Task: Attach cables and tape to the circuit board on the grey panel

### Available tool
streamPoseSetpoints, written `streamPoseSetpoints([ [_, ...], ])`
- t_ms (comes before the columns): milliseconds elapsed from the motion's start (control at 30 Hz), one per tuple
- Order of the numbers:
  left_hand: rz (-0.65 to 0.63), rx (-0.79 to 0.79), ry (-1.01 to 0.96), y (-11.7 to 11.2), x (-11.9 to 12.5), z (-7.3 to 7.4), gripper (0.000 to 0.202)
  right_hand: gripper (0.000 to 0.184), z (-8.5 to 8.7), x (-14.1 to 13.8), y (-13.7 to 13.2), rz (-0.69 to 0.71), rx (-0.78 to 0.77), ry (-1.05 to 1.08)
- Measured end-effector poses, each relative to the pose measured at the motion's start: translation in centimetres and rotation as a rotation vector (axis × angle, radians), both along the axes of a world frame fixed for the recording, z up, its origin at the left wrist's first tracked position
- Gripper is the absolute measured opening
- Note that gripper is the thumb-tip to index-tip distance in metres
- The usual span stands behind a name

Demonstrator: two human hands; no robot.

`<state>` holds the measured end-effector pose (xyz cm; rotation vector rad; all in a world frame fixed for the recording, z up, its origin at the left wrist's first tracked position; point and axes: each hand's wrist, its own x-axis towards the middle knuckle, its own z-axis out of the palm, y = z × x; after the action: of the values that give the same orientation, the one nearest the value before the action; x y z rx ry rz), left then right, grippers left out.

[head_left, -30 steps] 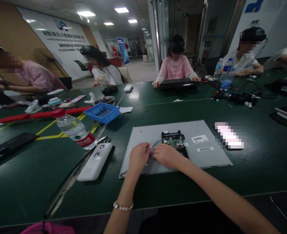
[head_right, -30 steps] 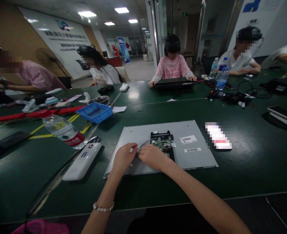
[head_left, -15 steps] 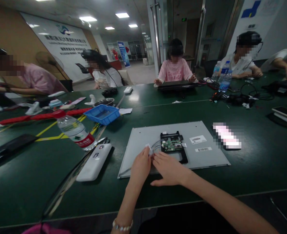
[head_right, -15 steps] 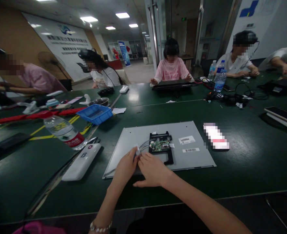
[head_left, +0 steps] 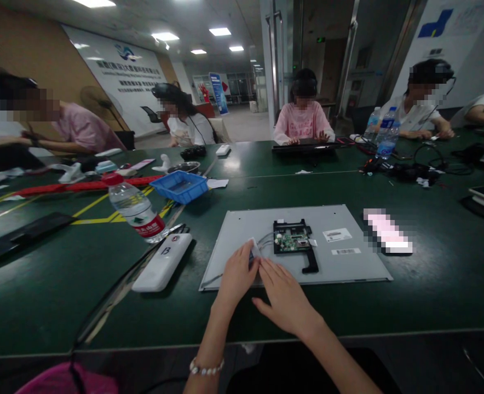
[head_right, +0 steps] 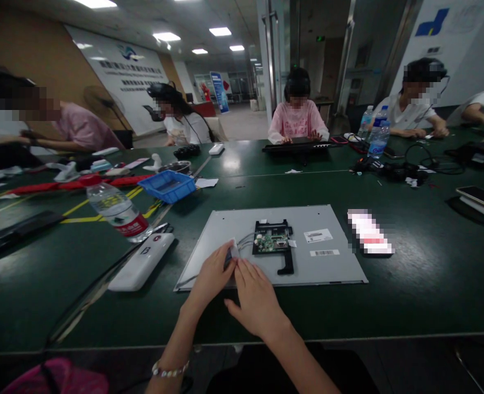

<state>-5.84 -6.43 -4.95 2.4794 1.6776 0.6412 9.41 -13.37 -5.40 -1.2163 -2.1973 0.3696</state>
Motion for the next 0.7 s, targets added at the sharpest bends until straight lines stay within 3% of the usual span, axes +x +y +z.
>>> streamPoseSetpoints([
  [167,0.012,-0.015,0.032,-0.2,0.5,0.4,0.041,0.058,0.0,0.5,-0.3,-0.004,0.011,0.000],
  [367,0.072,0.016,0.037,-0.5,1.5,0.6,0.037,0.058,0.2,0.7,-0.4,-0.002,0.018,0.016],
  [700,0.004,0.079,0.013,-0.8,0.9,-0.3,0.038,0.052,0.0,0.6,-0.8,-0.019,0.048,0.029],
])
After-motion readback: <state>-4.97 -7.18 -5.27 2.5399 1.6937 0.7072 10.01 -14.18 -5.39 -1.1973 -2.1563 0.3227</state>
